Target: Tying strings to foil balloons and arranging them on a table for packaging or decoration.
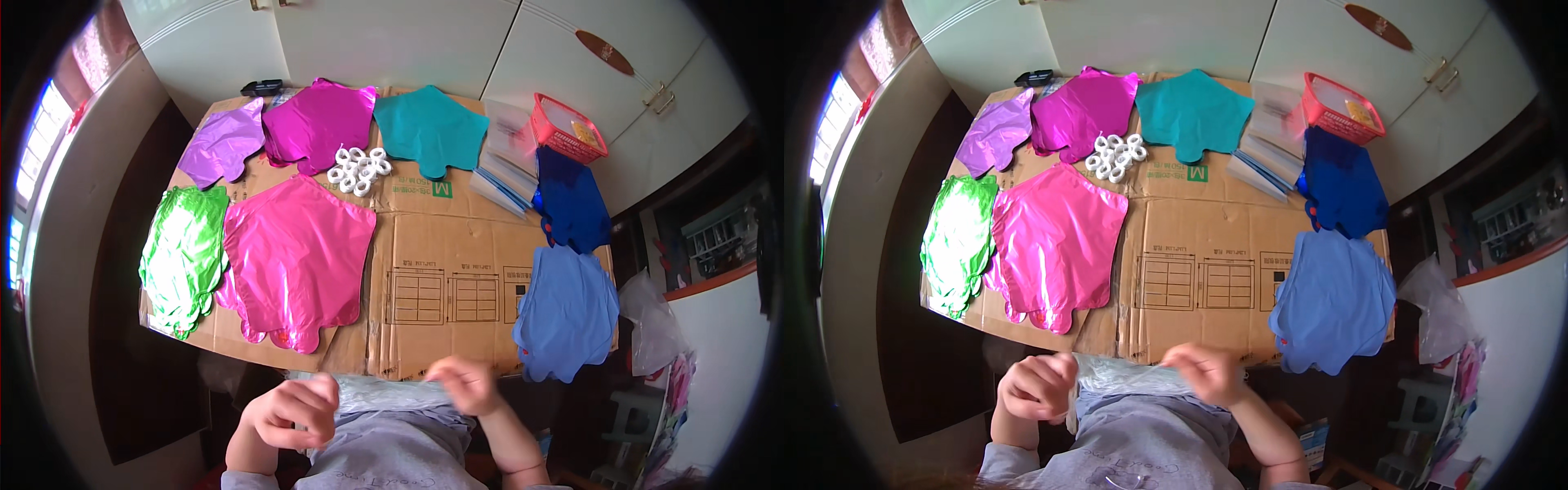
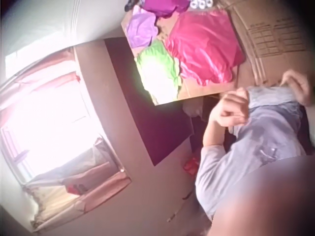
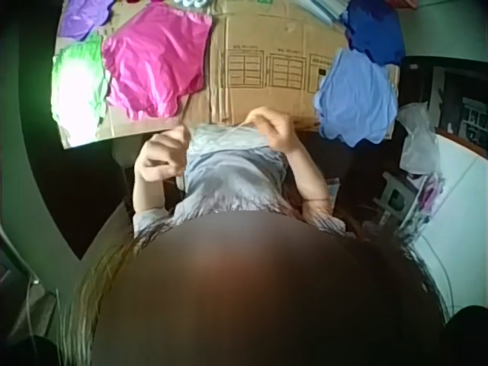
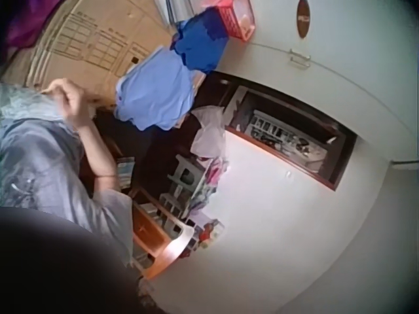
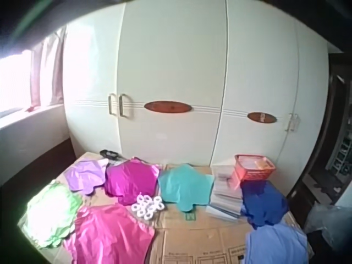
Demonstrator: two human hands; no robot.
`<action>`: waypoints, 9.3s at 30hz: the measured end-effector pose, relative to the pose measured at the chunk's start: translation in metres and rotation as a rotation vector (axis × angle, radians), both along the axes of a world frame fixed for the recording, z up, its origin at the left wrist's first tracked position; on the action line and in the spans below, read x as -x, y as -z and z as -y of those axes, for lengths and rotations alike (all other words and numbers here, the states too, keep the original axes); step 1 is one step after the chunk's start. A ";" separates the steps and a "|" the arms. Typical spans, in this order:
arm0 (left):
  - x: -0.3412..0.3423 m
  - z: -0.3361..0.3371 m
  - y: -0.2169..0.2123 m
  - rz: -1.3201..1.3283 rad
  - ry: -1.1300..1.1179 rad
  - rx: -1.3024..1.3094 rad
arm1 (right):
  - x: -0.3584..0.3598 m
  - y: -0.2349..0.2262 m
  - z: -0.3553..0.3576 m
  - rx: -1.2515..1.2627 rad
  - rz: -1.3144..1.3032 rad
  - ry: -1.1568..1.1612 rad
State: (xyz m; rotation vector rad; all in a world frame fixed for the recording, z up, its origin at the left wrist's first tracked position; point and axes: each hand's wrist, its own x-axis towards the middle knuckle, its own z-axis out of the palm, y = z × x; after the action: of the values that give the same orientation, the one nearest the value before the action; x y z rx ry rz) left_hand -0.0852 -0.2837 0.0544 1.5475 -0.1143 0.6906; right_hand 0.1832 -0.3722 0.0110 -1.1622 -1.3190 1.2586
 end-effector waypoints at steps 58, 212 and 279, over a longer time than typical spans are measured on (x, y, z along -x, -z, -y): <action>-0.003 0.060 0.033 -0.180 -0.582 0.116 | 0.071 0.011 0.033 -0.570 0.249 -0.125; -0.032 0.074 0.085 -0.767 0.264 1.000 | 0.022 0.009 0.015 -0.346 0.382 -0.563; 0.029 0.065 0.058 -0.775 -0.538 0.130 | 0.014 -0.042 -0.107 0.091 0.093 -0.119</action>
State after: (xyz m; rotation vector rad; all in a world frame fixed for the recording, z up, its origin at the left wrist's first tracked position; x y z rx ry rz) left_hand -0.1138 -0.3485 -0.0032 1.6278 0.9343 0.4470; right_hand 0.1693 -0.2650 0.0529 -1.2330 -1.4298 1.3772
